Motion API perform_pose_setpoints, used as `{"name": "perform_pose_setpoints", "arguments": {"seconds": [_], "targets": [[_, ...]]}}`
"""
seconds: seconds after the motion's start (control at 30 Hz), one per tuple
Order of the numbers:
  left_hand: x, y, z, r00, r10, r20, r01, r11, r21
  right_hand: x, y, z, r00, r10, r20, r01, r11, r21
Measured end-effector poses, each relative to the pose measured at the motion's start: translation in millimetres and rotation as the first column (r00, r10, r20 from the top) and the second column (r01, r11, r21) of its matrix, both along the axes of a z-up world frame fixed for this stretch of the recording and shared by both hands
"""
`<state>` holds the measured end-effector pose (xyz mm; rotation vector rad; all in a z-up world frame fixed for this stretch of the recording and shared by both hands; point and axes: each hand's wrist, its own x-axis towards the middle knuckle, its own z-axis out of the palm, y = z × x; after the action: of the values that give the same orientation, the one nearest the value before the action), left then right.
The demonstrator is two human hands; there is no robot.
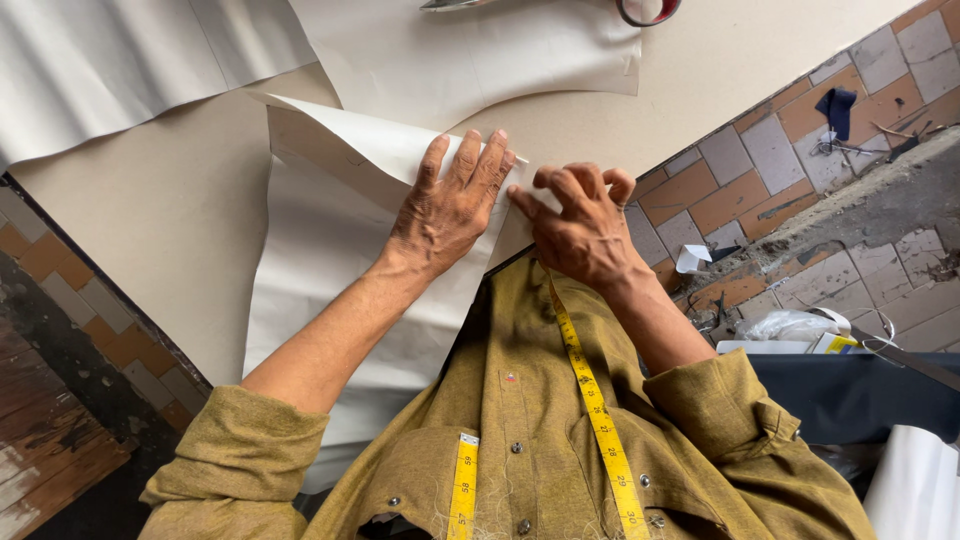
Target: The person cuts a large piece of white fabric using shears, following pencil markings. They fold and reposition the fabric multiple times, then use a pencil to trace additional lines on the material.
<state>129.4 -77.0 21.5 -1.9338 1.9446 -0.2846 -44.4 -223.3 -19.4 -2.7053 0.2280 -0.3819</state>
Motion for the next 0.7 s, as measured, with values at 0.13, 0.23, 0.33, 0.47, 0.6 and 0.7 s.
{"name": "perform_pose_setpoints", "arguments": {"seconds": [0.13,0.23,0.33,0.47,0.6,0.7], "targets": [[-3.4,-0.9,-2.4,1.000,0.019,0.001,-0.019,1.000,-0.005,-4.5,0.1,5.5,0.997,0.063,-0.042,-0.062,0.998,0.007],[-3.3,1.1,-4.8,1.000,0.016,0.024,-0.016,1.000,0.005,-5.1,0.9,7.8,0.996,0.077,-0.039,-0.077,0.997,-0.008],[-3.0,2.3,-5.6,1.000,0.014,0.028,-0.014,1.000,0.001,-3.2,1.3,9.5,0.995,0.086,-0.045,-0.091,0.990,-0.104],[-4.7,-0.6,-6.0,0.999,0.020,0.040,-0.019,1.000,-0.020,5.1,-6.4,11.6,1.000,-0.007,-0.012,0.007,1.000,-0.012],[-4.6,2.6,-9.9,1.000,0.021,0.021,-0.021,1.000,-0.018,9.9,-4.1,11.6,0.999,-0.012,-0.031,0.012,1.000,-0.023],[-1.4,4.6,-12.3,1.000,0.018,-0.026,-0.018,1.000,-0.023,9.9,-1.0,12.9,0.997,-0.002,-0.080,-0.001,0.999,-0.044]]}}
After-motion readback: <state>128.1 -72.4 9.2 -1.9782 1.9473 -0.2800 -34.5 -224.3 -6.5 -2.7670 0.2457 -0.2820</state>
